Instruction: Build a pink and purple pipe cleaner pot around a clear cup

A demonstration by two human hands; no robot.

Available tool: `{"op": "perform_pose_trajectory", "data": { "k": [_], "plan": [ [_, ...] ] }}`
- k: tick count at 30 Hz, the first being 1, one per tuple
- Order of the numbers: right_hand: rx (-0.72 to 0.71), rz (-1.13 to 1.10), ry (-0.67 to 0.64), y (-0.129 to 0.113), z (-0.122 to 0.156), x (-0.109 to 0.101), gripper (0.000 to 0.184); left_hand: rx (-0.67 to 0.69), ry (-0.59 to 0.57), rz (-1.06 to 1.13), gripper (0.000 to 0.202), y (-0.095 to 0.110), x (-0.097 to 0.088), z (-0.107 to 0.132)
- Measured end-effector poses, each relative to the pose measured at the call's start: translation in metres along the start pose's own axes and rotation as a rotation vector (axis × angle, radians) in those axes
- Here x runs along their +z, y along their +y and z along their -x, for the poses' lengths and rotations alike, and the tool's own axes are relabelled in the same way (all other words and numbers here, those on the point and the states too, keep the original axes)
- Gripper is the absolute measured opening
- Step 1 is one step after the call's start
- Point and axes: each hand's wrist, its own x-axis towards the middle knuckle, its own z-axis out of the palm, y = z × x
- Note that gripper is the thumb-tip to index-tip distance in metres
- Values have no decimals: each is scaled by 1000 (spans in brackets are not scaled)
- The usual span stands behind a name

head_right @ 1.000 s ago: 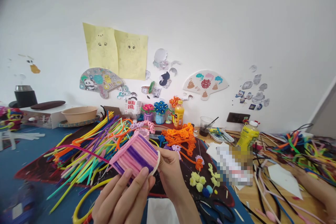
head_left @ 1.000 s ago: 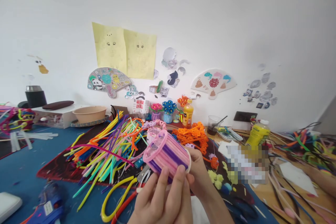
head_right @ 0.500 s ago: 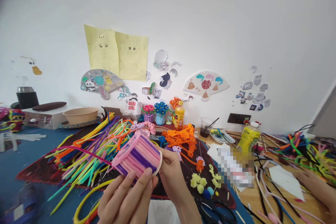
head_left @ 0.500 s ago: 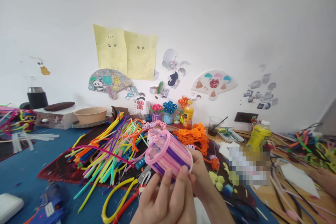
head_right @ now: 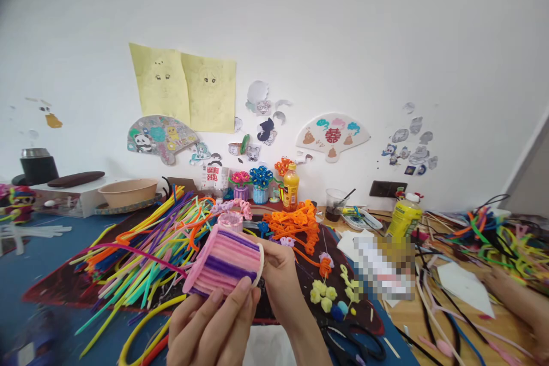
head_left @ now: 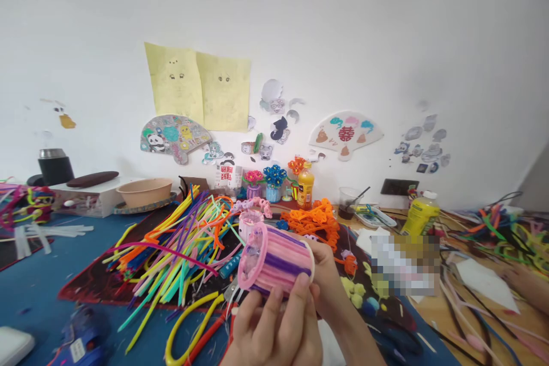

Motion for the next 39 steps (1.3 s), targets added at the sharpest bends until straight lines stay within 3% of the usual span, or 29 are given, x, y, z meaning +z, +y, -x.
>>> {"op": "perform_pose_trajectory", "data": {
  "k": [5,8,10,14,20,24,27,31,39],
  "plan": [
    [-4,-7,-1,2,-1,0,40,-93,90,-12,18,0,6,-1],
    [-49,212,95,4,-2,-2,45,-176,159,-8,15,-2,17,-1],
    [-78,368,183,7,-4,-6,47,-339,134,80,14,-7,25,1],
    [-51,552,262,13,-6,-17,37,-806,-88,269,12,-20,39,8],
    [50,779,290,25,-7,-27,31,-1113,-501,426,19,-37,58,24],
    [128,817,248,31,-8,-32,34,-1171,-666,514,21,-40,66,30],
    [153,804,271,28,-10,-38,29,-1174,-710,523,20,-43,65,29],
    [141,745,334,19,-13,-46,26,-1145,-682,524,15,-52,59,25],
    [176,413,272,1,-9,-46,43,-1094,-516,600,18,-73,49,21]
  ]
}}
